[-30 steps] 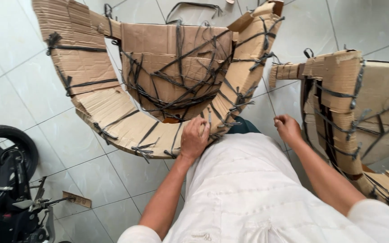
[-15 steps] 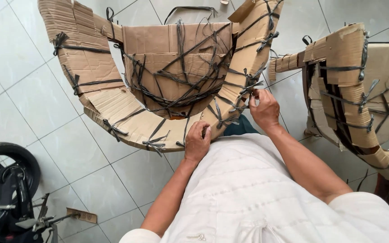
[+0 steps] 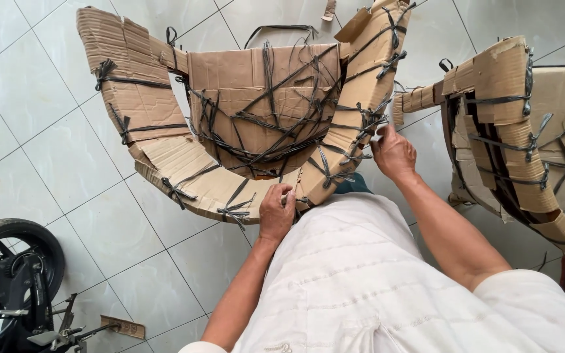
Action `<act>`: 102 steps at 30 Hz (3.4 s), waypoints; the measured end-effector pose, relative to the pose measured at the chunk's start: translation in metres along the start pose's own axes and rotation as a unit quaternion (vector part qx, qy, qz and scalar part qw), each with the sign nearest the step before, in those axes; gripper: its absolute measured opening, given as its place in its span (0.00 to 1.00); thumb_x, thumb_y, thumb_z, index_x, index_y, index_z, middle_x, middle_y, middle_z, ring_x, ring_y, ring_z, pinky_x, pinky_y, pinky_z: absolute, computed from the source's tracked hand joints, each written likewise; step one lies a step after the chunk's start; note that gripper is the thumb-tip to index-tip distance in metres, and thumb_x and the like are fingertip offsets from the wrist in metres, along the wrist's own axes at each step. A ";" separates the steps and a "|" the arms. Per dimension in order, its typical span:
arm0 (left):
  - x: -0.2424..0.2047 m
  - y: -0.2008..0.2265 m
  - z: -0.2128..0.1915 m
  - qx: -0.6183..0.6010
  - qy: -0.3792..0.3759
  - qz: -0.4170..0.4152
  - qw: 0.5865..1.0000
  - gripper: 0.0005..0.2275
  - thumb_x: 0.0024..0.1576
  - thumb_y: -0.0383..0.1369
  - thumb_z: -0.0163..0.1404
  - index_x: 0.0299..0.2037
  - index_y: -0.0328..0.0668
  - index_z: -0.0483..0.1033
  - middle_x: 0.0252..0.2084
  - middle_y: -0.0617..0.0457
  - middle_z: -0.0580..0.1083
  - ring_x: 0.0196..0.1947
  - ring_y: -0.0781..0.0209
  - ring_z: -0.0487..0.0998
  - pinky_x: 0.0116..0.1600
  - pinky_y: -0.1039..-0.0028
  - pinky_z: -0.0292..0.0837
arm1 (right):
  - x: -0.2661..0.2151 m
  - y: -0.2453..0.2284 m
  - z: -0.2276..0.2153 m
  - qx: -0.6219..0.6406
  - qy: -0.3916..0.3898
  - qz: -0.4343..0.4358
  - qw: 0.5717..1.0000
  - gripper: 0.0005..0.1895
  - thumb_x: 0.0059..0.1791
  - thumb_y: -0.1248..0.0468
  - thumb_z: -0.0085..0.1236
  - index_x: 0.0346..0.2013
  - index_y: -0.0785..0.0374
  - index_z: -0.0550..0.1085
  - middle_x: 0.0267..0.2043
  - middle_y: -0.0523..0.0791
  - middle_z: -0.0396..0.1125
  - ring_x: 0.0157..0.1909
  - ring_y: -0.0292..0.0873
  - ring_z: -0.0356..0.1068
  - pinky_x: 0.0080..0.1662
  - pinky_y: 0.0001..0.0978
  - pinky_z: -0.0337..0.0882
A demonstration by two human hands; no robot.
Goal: Wrapping a chair frame with protective cardboard pieces and securing them by threading and tying plastic strips.
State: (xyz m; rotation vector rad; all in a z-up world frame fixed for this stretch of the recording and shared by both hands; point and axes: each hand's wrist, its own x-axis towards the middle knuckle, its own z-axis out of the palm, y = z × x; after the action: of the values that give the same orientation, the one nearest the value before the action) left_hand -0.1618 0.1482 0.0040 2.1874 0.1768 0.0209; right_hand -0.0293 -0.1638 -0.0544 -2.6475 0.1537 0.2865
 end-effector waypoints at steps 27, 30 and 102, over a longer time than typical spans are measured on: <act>-0.235 -0.183 -0.054 0.060 -0.183 -0.384 0.903 0.17 0.60 0.45 0.49 0.54 0.46 0.77 0.48 0.41 0.79 0.52 0.37 0.80 0.53 0.48 0.77 | -0.107 0.137 0.158 0.034 -0.310 0.135 0.940 0.32 0.51 0.52 0.59 0.64 0.70 0.75 0.59 0.64 0.72 0.66 0.67 0.66 0.64 0.58 0.65; -0.276 -0.181 -0.047 0.000 -0.128 -0.461 0.878 0.19 0.62 0.38 0.48 0.57 0.32 0.75 0.51 0.30 0.77 0.53 0.31 0.79 0.52 0.48 0.77 | -0.085 0.139 0.185 0.011 -0.317 0.127 0.940 0.28 0.53 0.47 0.57 0.61 0.60 0.78 0.59 0.58 0.73 0.66 0.62 0.66 0.63 0.53 0.66; 0.313 -0.233 -0.286 0.271 -0.065 0.256 0.926 0.05 0.58 0.36 0.48 0.34 0.52 0.77 0.29 0.54 0.77 0.43 0.57 0.81 0.71 0.61 0.57 | 0.119 -0.323 0.420 0.349 -0.143 0.305 0.875 0.13 0.49 0.56 0.59 0.47 0.55 0.79 0.24 0.40 0.73 0.28 0.35 0.73 0.30 0.29 0.72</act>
State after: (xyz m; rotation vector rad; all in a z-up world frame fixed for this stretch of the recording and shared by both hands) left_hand 0.0976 0.5550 -0.0334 2.7157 -0.5305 0.1334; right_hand 0.0634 0.3101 -0.3032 -1.7519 0.8304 0.6743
